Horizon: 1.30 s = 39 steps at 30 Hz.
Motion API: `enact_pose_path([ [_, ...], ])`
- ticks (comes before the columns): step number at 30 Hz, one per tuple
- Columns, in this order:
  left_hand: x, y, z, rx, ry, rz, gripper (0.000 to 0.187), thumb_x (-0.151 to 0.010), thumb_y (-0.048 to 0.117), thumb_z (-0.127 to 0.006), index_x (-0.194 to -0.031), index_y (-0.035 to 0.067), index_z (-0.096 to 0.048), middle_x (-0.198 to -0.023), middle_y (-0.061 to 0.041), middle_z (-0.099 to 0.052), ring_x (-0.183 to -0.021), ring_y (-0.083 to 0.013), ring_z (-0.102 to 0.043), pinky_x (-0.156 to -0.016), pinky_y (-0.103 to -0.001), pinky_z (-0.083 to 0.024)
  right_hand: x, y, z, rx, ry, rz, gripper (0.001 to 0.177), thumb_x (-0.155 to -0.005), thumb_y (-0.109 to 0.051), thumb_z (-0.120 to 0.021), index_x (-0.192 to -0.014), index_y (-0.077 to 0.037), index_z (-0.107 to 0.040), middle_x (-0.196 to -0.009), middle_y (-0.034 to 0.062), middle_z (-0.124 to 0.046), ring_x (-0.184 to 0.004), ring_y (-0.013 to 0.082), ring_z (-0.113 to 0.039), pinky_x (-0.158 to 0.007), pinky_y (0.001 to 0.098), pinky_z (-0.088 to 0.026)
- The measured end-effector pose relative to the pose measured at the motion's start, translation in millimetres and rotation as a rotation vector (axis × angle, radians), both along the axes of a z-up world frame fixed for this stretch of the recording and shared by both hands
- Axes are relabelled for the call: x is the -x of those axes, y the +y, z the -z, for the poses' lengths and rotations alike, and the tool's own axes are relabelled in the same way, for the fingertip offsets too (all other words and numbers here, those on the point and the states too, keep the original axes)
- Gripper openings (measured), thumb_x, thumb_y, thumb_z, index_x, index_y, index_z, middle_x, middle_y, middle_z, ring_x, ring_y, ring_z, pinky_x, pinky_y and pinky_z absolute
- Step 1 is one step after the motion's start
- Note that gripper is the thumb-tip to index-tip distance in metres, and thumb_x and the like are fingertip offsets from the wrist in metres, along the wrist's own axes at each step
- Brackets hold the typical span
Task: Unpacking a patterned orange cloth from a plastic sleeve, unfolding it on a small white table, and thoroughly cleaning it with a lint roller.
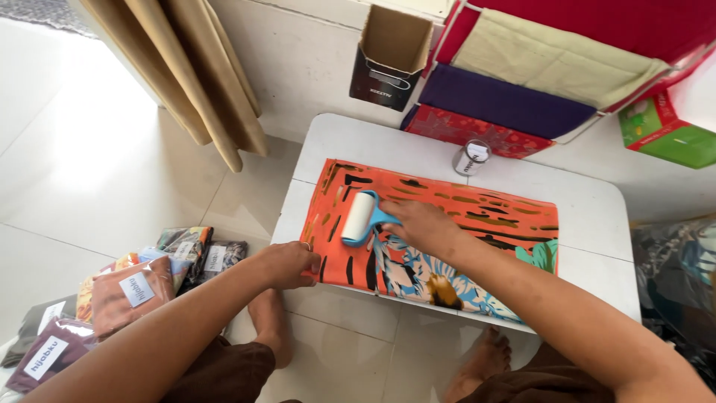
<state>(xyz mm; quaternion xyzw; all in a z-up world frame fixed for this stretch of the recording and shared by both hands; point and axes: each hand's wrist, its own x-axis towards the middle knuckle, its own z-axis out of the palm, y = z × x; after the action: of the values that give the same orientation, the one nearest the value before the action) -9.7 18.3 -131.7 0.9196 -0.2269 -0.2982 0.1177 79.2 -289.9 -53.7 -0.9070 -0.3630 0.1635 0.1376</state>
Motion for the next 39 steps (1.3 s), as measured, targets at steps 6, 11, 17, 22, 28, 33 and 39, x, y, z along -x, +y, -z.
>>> enact_pose_path([
  [6,-2,16,-16,-0.056,-0.069,-0.022,0.015,-0.089,0.034,-0.071,-0.098,0.022,-0.075,-0.092,-0.002,-0.07,-0.095,-0.0271,-0.073,-0.08,-0.044,-0.06,-20,58,43,-0.068,-0.055,-0.055,0.032,-0.106,-0.04,-0.049,-0.132,-0.021,-0.05,-0.093,0.0124,-0.064,-0.081,0.0363,-0.071,-0.066,0.046,-0.059],
  [11,-8,12,-27,0.087,-0.141,-0.008,0.018,-0.092,0.037,-0.065,-0.096,0.021,-0.069,-0.089,-0.002,-0.071,-0.092,-0.03,-0.073,-0.077,-0.049,-0.06,-21,41,31,-0.077,-0.038,-0.069,0.035,-0.104,-0.041,-0.053,-0.133,-0.021,-0.053,-0.094,0.0125,-0.067,-0.085,0.0368,-0.072,-0.069,0.0441,-0.059],
  [17,-5,0,-11,0.021,-0.125,0.115,0.026,-0.09,0.025,-0.072,-0.115,0.019,-0.067,-0.11,-0.008,-0.068,-0.113,-0.0306,-0.065,-0.086,-0.05,-0.06,-11,-58,7,-0.067,0.039,0.003,0.036,-0.09,-0.042,-0.071,-0.118,-0.022,-0.06,-0.097,0.021,-0.072,-0.098,0.0468,-0.069,-0.084,0.0555,-0.054],
  [22,-9,8,12,0.017,-0.098,0.07,0.021,-0.086,0.036,-0.072,-0.106,0.028,-0.072,-0.11,0.0,-0.066,-0.117,-0.0217,-0.061,-0.087,-0.044,-0.061,11,-189,-31,0.213,0.238,0.347,0.045,-0.079,-0.044,-0.082,-0.12,-0.027,-0.072,-0.1,0.0109,-0.081,-0.104,0.0383,-0.073,-0.091,0.0479,-0.055],
  [28,-4,6,17,0.019,-0.198,0.041,0.016,-0.084,0.031,-0.072,-0.099,0.027,-0.074,-0.101,0.008,-0.065,-0.11,-0.0136,-0.06,-0.086,-0.033,-0.056,45,-361,-27,0.411,0.199,0.687,0.043,-0.073,-0.03,-0.091,-0.114,-0.024,-0.078,-0.096,0.0005,-0.081,-0.079,0.0182,-0.071,-0.077,0.0301,-0.056],
  [33,-11,-1,12,-0.061,-0.21,0.104,0.015,-0.087,0.032,-0.069,-0.1,0.026,-0.072,-0.105,0.005,-0.066,-0.105,-0.0171,-0.064,-0.085,-0.036,-0.056,77,-367,-55,0.543,0.134,0.789,0.035,-0.082,-0.032,-0.084,-0.116,-0.027,-0.076,-0.095,-0.0008,-0.083,-0.076,0.0187,-0.074,-0.077,0.032,-0.058],
  [39,-9,-2,-1,0.017,-0.236,0.183,0.018,-0.082,0.028,-0.073,-0.1,0.026,-0.075,-0.103,0.005,-0.07,-0.097,-0.0196,-0.068,-0.081,-0.038,-0.057,101,-298,-72,0.411,0.088,0.613,0.035,-0.085,-0.038,-0.074,-0.118,-0.027,-0.071,-0.106,-0.0015,-0.081,-0.076,0.0186,-0.076,-0.076,0.0346,-0.06],
])
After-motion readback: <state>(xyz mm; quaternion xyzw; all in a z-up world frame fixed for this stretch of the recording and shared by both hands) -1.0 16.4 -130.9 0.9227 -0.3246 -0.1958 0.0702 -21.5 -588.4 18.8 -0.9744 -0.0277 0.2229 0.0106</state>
